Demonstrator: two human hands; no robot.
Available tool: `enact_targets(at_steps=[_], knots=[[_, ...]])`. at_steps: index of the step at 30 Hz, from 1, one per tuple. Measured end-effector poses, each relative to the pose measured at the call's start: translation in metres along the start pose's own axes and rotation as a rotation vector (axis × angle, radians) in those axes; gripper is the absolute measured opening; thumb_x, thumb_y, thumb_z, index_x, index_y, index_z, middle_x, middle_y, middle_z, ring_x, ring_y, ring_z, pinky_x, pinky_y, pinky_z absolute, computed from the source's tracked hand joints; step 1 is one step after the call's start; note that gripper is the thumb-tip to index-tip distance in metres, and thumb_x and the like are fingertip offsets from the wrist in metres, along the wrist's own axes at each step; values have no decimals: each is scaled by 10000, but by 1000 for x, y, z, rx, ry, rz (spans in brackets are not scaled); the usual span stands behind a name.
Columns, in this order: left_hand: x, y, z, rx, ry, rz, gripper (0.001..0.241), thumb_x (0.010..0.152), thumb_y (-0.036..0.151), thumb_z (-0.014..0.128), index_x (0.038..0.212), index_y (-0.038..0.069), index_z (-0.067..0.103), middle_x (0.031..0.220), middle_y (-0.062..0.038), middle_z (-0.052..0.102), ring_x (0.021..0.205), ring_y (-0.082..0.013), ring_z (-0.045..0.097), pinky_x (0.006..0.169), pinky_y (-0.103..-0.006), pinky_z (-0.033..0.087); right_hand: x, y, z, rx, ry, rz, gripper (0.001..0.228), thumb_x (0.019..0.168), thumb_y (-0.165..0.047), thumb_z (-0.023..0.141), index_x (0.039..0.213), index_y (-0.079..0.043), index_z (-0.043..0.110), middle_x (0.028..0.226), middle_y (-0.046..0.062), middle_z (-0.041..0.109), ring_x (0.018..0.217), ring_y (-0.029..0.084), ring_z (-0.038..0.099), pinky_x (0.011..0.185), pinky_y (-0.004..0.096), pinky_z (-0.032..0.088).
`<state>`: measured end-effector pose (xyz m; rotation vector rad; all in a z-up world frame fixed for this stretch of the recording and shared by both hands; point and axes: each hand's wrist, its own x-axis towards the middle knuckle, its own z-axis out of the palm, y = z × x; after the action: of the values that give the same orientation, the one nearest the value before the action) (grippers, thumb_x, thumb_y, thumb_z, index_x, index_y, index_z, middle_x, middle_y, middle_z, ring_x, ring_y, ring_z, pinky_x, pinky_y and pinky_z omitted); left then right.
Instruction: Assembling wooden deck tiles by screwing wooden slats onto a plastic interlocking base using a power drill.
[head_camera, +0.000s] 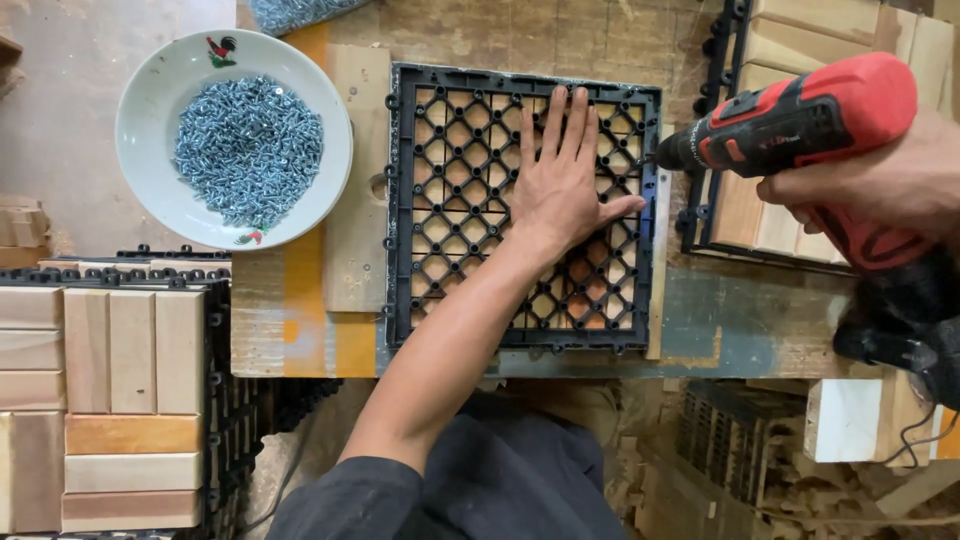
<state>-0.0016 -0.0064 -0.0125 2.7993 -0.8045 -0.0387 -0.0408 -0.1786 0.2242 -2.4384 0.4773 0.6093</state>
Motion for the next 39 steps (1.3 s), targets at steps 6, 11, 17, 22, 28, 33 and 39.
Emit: enact_targets(at_steps=[6, 11, 17, 22, 28, 33, 39], knots=[[0, 1, -2, -9, -52, -7, 1361, 775, 1055, 298, 1669, 44, 121, 1712, -157, -86, 1547, -324, -196, 1225, -600, -194, 9, 6, 0, -111, -9, 120, 147, 840, 40, 810, 758, 128, 723, 564, 266, 634, 495, 337, 564, 543, 425, 473], [-3, 1, 5, -14, 2, 11, 1304, 800, 1023, 305, 1661, 51, 189, 1718, -146, -2, 1562, -329, -130, 1233, -603, -153, 1, -7, 3, -291, -75, 47, 322, 762, -37, 761, 1072, -101, 697, 844, 111, 680, 705, 268, 586, 648, 376, 426], [-13, -27, -39, -452, 30, 52, 878, 926, 700, 493, 1558, 107, 355, 1679, -126, 213, 1543, -285, 142, 1228, -564, 84, -59, -42, 22, -372, -75, 59, 757, 787, -73, 711, 1472, -362, 568, 1194, 133, 718, 996, 341, 671, 910, 459, 528], [-81, -136, -90, -452, 625, -115, 364, 1007, 336, 619, 1255, 79, 692, 1224, -100, 715, 1174, -252, 620, 1043, -405, 498, -105, -12, 46, 66, 136, 137, 496, 807, -45, 729, 1284, -168, 674, 818, 130, 621, 713, 248, 556, 707, 383, 496], [-146, -265, -76, -74, 243, -754, 610, 891, 539, 688, 1302, 89, 673, 1314, -201, 535, 1227, -412, 426, 1015, -591, 371, -143, 21, 84, 418, 333, 45, 367, 871, 56, 728, 1209, -17, 605, 816, 159, 650, 720, 255, 646, 795, 391, 590], [-152, -278, -68, -313, 445, -601, 156, 930, 312, 783, 921, 158, 760, 1063, -76, 640, 1043, -331, 588, 954, -528, 435, -124, 72, 128, 624, 418, -258, 153, 900, 20, 763, 984, -30, 645, 823, 106, 678, 707, 188, 669, 734, 303, 618], [-152, -251, -88, -421, 813, -356, 115, 937, 192, 841, 1004, 99, 825, 916, -60, 809, 824, -211, 743, 691, -363, 594, -133, 76, 153, 731, 369, -130, 154, 881, -22, 732, 1021, 0, 673, 803, 131, 699, 714, 220, 688, 698, 350, 615]])
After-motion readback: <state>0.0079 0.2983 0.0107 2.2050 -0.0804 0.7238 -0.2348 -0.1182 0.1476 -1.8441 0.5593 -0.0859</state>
